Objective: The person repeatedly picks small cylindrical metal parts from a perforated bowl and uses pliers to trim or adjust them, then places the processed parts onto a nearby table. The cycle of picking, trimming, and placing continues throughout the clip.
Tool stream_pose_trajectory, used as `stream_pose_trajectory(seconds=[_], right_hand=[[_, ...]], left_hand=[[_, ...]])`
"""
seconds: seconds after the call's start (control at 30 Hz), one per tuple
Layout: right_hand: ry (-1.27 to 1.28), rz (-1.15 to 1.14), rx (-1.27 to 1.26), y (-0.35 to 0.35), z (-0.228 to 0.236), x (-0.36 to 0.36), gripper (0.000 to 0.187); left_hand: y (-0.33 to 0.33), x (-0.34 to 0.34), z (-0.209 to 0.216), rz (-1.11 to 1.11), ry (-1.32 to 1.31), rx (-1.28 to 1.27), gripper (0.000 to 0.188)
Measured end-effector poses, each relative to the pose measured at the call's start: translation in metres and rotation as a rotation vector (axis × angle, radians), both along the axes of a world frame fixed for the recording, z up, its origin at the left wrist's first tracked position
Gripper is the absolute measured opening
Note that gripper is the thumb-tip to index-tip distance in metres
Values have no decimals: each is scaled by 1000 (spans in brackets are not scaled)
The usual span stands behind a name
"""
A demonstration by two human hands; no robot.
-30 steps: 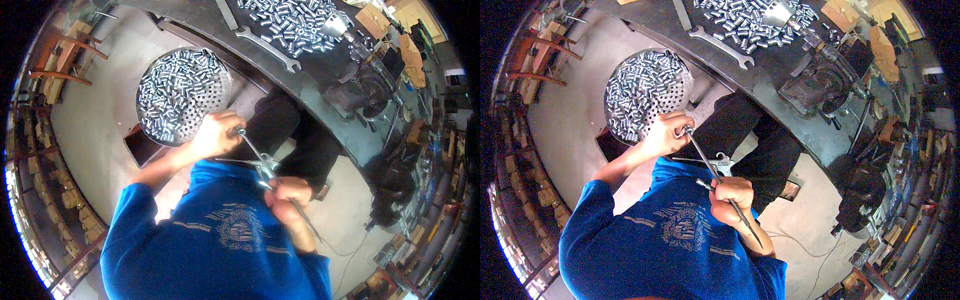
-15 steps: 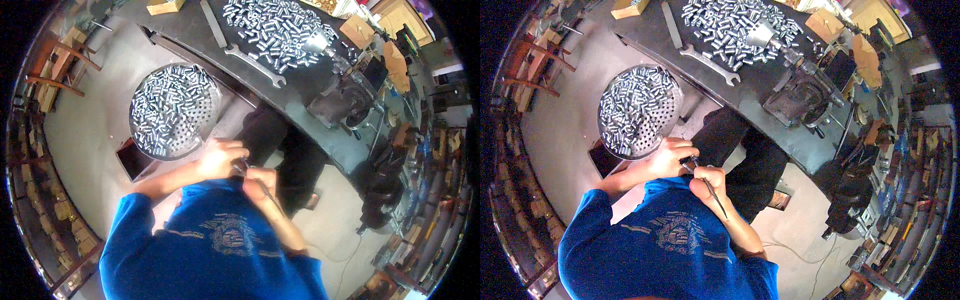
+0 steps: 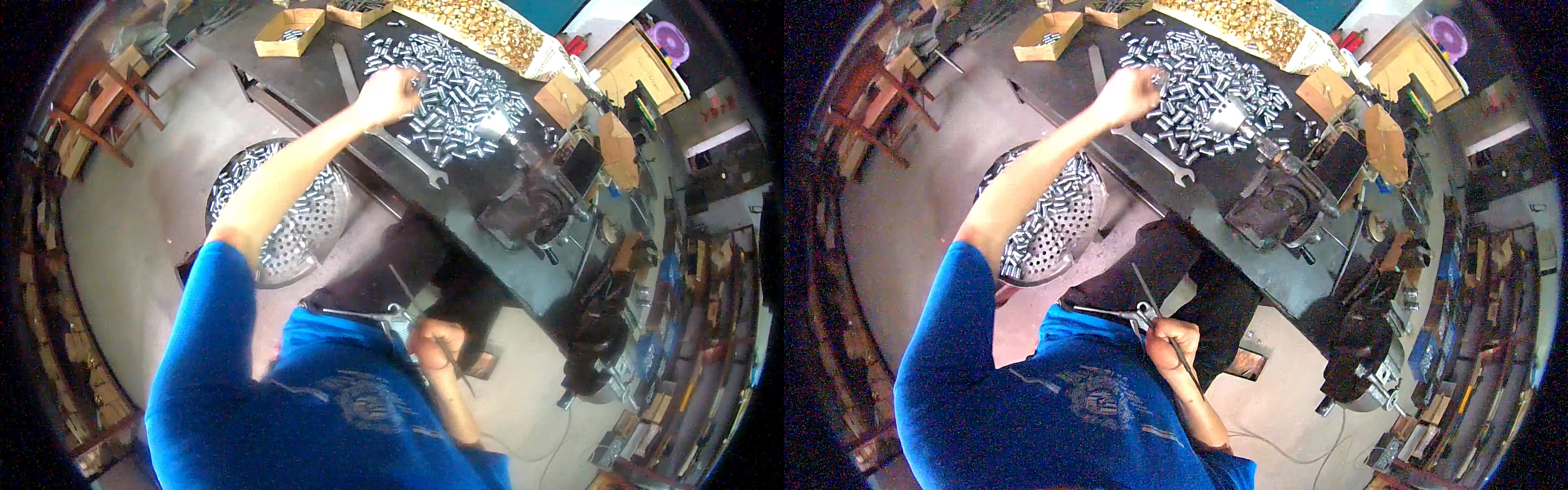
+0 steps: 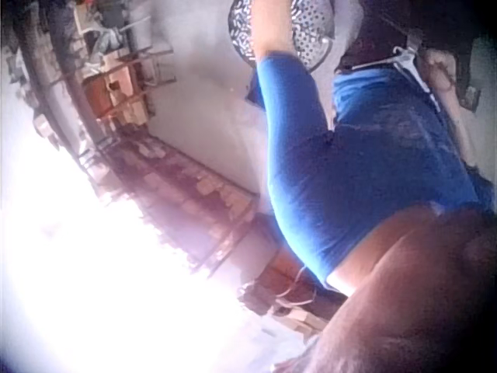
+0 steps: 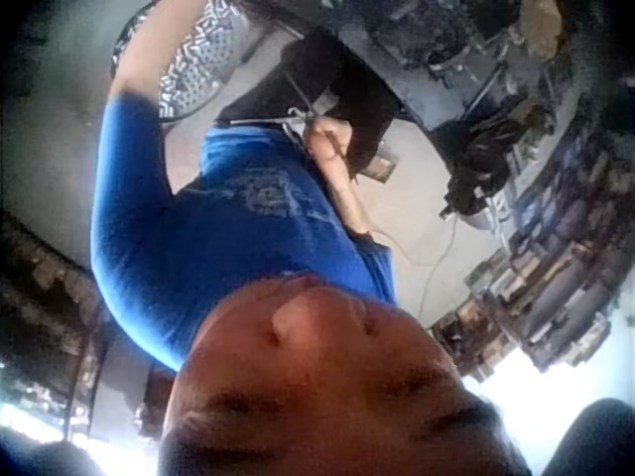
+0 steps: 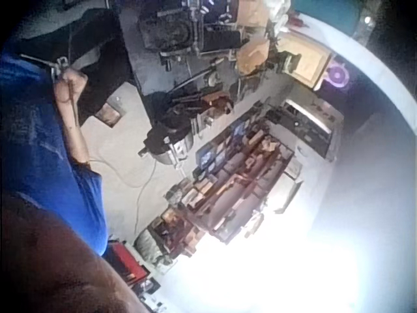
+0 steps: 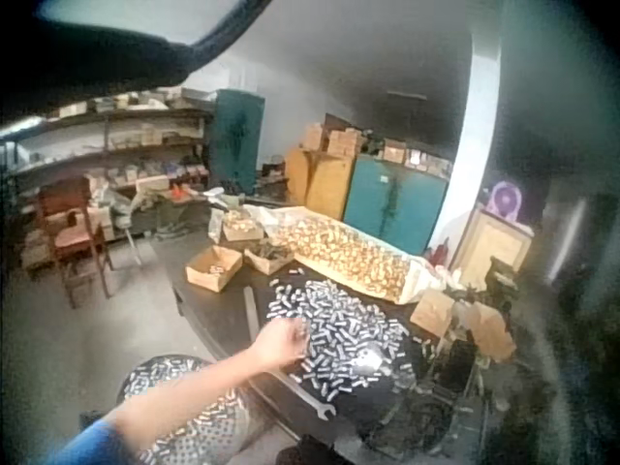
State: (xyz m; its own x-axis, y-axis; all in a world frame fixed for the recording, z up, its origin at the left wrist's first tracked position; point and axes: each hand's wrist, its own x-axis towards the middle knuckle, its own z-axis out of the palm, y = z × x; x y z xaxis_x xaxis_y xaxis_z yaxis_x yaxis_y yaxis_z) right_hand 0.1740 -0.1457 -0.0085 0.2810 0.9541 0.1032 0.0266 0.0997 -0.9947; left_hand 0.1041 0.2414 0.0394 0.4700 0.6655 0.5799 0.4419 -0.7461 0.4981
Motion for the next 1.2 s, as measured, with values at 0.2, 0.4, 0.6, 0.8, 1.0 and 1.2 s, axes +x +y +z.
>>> stream_pose_trajectory(seconds=[0.2,0.4,0.6,0.8,1.0,1.2], right_hand=[[69,-141,-18,-13,-15,-8,30],[-12,-16,-78,-7,-8,-10,25],[73,20,-59,-1,-1,-15,27],[24,-6,-96,-4,-3,-14,26],[16,-33,-106,-4,-5,-17,26],[-32,-67,-42,-3,-5,-19,27]], left_hand=[[-41,-45,13,-138,136,-252,28],[-111,-189,-101,95,217,-884,35],[-132,-265,-206,244,638,-536,29],[-128,-233,-204,333,909,-564,20],[-129,-217,-188,279,1084,-559,22],[-141,-216,-169,310,988,-517,26]])
